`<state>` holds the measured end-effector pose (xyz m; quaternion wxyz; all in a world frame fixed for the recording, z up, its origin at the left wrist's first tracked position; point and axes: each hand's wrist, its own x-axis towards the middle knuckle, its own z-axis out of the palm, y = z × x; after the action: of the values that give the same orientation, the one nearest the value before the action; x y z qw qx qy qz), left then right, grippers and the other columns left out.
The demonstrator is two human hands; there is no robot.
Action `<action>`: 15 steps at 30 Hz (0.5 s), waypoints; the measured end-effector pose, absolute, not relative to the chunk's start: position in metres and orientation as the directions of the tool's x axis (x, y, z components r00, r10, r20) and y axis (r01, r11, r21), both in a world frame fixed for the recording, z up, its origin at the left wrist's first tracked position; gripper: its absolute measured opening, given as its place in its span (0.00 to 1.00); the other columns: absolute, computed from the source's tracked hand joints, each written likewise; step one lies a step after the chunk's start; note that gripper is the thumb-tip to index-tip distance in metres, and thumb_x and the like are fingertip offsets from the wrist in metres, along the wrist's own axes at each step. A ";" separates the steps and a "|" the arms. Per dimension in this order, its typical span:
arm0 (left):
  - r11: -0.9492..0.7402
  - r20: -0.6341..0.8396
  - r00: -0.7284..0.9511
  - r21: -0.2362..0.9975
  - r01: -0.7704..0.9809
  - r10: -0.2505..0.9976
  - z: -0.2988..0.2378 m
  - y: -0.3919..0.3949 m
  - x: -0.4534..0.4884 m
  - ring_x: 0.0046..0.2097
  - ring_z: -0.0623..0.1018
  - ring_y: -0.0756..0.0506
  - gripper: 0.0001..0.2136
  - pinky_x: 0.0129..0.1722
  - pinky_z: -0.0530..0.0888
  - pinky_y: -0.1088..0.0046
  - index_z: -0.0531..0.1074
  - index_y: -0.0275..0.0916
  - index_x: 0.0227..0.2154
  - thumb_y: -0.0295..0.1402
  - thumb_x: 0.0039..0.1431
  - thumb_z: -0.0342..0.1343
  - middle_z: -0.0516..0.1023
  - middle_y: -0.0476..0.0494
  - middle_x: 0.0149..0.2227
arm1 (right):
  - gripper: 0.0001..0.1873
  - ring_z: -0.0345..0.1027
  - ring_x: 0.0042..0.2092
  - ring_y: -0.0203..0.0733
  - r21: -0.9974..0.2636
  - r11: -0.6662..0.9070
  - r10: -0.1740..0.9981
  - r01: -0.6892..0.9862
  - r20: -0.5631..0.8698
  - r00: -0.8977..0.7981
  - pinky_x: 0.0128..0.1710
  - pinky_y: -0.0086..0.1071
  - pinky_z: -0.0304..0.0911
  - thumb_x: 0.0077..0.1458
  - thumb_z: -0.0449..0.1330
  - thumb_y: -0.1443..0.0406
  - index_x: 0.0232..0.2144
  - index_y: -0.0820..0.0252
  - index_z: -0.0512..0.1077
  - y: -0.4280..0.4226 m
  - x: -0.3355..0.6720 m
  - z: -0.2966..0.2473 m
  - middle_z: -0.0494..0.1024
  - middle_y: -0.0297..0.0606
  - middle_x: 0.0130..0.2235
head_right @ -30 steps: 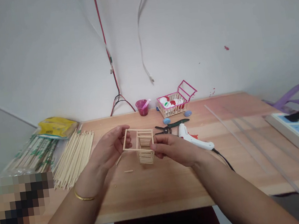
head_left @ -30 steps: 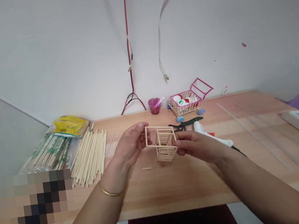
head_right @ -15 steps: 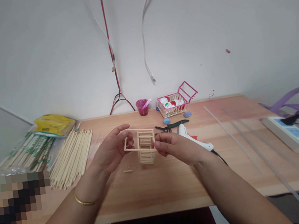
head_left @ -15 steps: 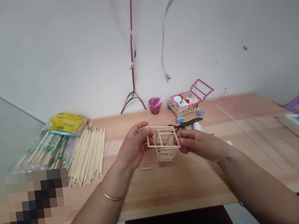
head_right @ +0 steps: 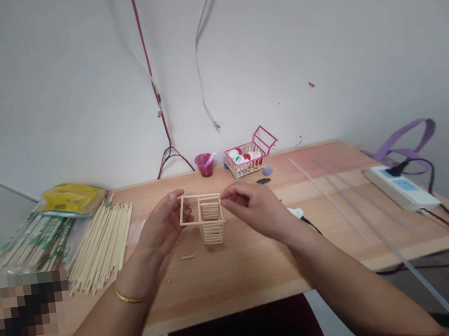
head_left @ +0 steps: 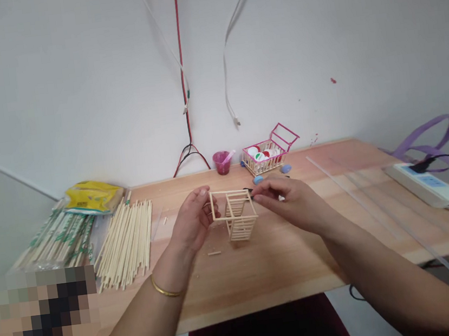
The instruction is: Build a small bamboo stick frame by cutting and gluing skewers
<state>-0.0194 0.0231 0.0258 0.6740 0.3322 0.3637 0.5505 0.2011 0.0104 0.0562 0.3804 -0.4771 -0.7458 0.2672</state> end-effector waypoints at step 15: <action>0.082 -0.092 0.002 0.874 -0.479 0.996 0.021 0.028 -0.025 0.25 0.71 0.54 0.18 0.27 0.69 0.77 0.69 0.37 0.36 0.41 0.45 0.65 0.72 0.52 0.28 | 0.03 0.65 0.32 0.38 -0.249 0.594 0.796 0.765 0.318 -0.515 0.31 0.31 0.54 0.52 0.62 0.68 0.26 0.61 0.74 0.022 0.166 0.083 0.73 0.37 0.29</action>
<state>-0.0248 0.0284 0.0207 0.6247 0.3329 0.3882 0.5901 0.1661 0.0218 0.0829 0.2028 -0.4488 -0.8695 0.0386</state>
